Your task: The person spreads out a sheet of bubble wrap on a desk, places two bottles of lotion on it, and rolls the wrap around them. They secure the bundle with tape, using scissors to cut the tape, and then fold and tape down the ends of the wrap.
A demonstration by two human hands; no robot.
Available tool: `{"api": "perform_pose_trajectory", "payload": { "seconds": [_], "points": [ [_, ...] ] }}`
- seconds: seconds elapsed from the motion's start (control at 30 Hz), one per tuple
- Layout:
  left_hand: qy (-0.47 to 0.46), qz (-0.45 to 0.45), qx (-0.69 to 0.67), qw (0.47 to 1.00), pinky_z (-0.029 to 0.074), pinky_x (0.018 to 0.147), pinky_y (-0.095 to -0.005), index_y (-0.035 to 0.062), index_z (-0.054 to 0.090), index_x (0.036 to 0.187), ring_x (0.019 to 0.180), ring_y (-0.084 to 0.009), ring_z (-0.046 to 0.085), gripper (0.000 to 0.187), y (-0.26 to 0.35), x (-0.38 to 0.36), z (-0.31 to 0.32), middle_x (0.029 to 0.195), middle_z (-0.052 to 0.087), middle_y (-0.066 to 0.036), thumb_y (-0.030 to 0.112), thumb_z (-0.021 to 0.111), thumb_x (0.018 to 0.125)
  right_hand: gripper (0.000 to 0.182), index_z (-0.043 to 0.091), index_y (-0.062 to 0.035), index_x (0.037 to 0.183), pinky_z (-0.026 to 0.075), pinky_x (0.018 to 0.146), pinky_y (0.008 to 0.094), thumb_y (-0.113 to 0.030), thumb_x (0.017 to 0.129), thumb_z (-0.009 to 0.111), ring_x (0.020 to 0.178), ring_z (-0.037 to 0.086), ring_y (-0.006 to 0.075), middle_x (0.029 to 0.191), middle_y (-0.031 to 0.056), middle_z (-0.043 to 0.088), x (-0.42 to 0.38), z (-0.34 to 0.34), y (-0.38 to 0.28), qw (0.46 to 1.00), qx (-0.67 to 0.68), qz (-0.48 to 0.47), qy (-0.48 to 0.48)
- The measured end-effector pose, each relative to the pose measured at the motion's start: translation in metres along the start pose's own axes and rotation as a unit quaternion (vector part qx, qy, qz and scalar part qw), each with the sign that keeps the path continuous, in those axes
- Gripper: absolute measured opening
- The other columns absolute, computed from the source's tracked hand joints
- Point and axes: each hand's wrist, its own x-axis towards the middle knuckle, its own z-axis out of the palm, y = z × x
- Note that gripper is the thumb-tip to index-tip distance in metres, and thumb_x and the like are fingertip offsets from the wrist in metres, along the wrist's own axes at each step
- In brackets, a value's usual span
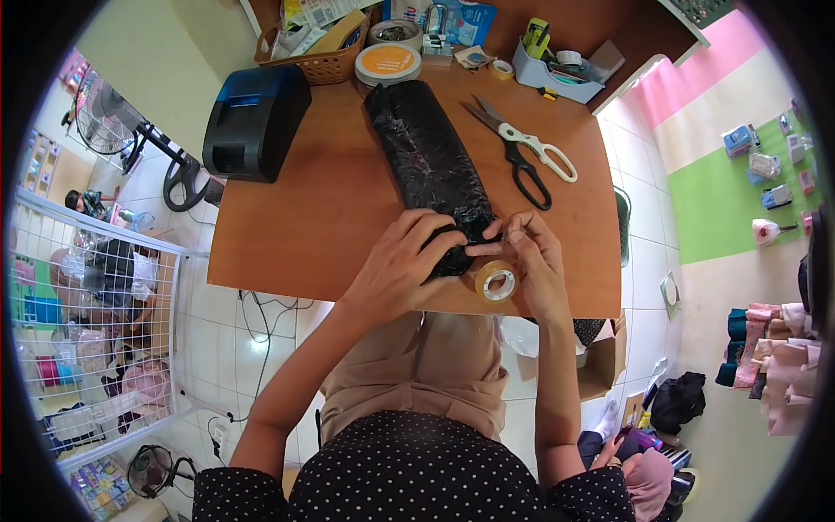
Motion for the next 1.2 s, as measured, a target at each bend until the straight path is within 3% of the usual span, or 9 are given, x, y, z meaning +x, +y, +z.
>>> {"api": "perform_pose_trajectory", "payload": {
  "seconds": [0.13,0.23,0.37,0.43,0.53,0.63,0.73,0.97,1.2],
  "points": [
    [0.009,0.085,0.093,0.992,0.036,0.098,-0.0418,0.0055,0.061,0.098,0.121,-0.0295,0.04,0.04,-0.012,0.011,-0.007,0.126,0.047,-0.01,0.02,0.074,0.063,0.009,0.044,-0.0027,0.091,0.051,0.074,0.031,-0.01,0.094,0.041,0.089,0.063,0.0292,0.096,0.0113,0.052,-0.001,0.0,0.002,0.999,0.031,0.006,0.023],
    [-0.08,0.15,0.03,0.985,0.033,0.101,-0.042,0.0054,0.059,0.102,0.125,-0.0297,0.036,0.049,-0.024,0.036,-0.017,0.133,0.042,-0.01,0.024,0.076,0.06,0.01,0.044,-0.0037,0.089,0.051,0.074,0.0302,-0.012,0.094,0.042,0.089,0.063,0.0278,0.096,0.0111,0.053,-0.001,-0.003,0.0,0.999,0.004,0.007,0.034],
    [-0.153,0.14,-0.042,0.977,0.041,0.09,-0.0376,0.0056,0.056,0.11,0.111,-0.0275,0.045,0.056,-0.025,0.077,-0.029,0.129,0.047,-0.009,0.031,0.074,0.064,0.011,0.045,-0.0048,0.089,0.051,0.073,0.03,-0.014,0.093,0.043,0.09,0.063,0.0262,0.095,0.0109,0.054,0.002,-0.016,0.002,0.999,0.022,0.005,0.024],
    [-0.284,0.149,0.026,0.947,0.045,0.079,-0.0359,0.0055,0.053,0.112,0.098,-0.0248,0.048,0.061,-0.023,0.097,-0.029,0.12,0.054,-0.008,0.036,0.074,0.064,0.011,0.046,-0.0054,0.09,0.052,0.071,0.0293,-0.016,0.092,0.045,0.09,0.063,0.0254,0.094,0.0111,0.055,0.004,-0.019,0.001,0.998,0.041,0.0,0.048],
    [-0.193,0.142,0.073,0.968,0.046,0.068,-0.0349,0.0109,0.056,0.107,0.087,-0.0231,0.049,0.059,-0.014,0.099,-0.008,0.095,0.058,-0.003,0.043,0.074,0.06,0.011,0.046,-0.0045,0.09,0.052,0.068,0.0285,-0.015,0.091,0.047,0.087,0.063,0.0241,0.094,0.0111,0.055,0.007,-0.031,0.0,0.992,0.096,-0.019,0.082],
    [-0.186,0.084,0.065,0.977,0.047,0.072,-0.0349,0.0088,0.058,0.112,0.086,-0.0217,0.049,0.059,0.002,0.094,0.002,0.112,0.058,-0.002,0.041,0.072,0.065,0.012,0.047,-0.0035,0.09,0.052,0.068,0.0286,-0.015,0.09,0.049,0.085,0.063,0.0229,0.094,0.0108,0.056,0.011,-0.048,-0.01,0.988,0.153,0.019,0.026],
    [-0.213,0.126,-0.05,0.968,0.046,0.071,-0.0338,0.0118,0.059,0.114,0.081,-0.0214,0.049,0.058,-0.005,0.104,-0.003,0.109,0.06,-0.001,0.042,0.071,0.066,0.013,0.048,-0.0037,0.091,0.051,0.071,0.0291,-0.016,0.09,0.05,0.086,0.063,0.0215,0.093,0.0092,0.057,0.015,-0.052,-0.013,0.988,0.145,0.043,0.013],
    [-0.293,0.152,-0.069,0.941,0.044,0.071,-0.03,0.0164,0.065,0.11,0.076,-0.0204,0.048,0.045,-0.018,0.121,-0.002,0.107,0.064,-0.004,0.034,0.07,0.069,0.013,0.051,-0.0044,0.091,0.047,0.075,0.0272,-0.017,0.09,0.052,0.086,0.062,0.0196,0.091,0.0063,0.057,0.009,-0.043,-0.01,0.993,0.107,0.017,0.036],
    [-0.267,0.067,-0.095,0.957,0.045,0.069,-0.0296,0.0193,0.066,0.108,0.076,-0.0191,0.051,0.038,-0.016,0.111,0.002,0.103,0.064,-0.004,0.028,0.068,0.072,0.003,0.049,-0.0038,0.088,0.042,0.061,0.0175,-0.007,0.09,0.049,0.08,0.054,0.0068,0.092,0.0021,0.054,-0.019,-0.005,-0.029,0.979,-0.153,-0.022,0.134]
  ]
}}
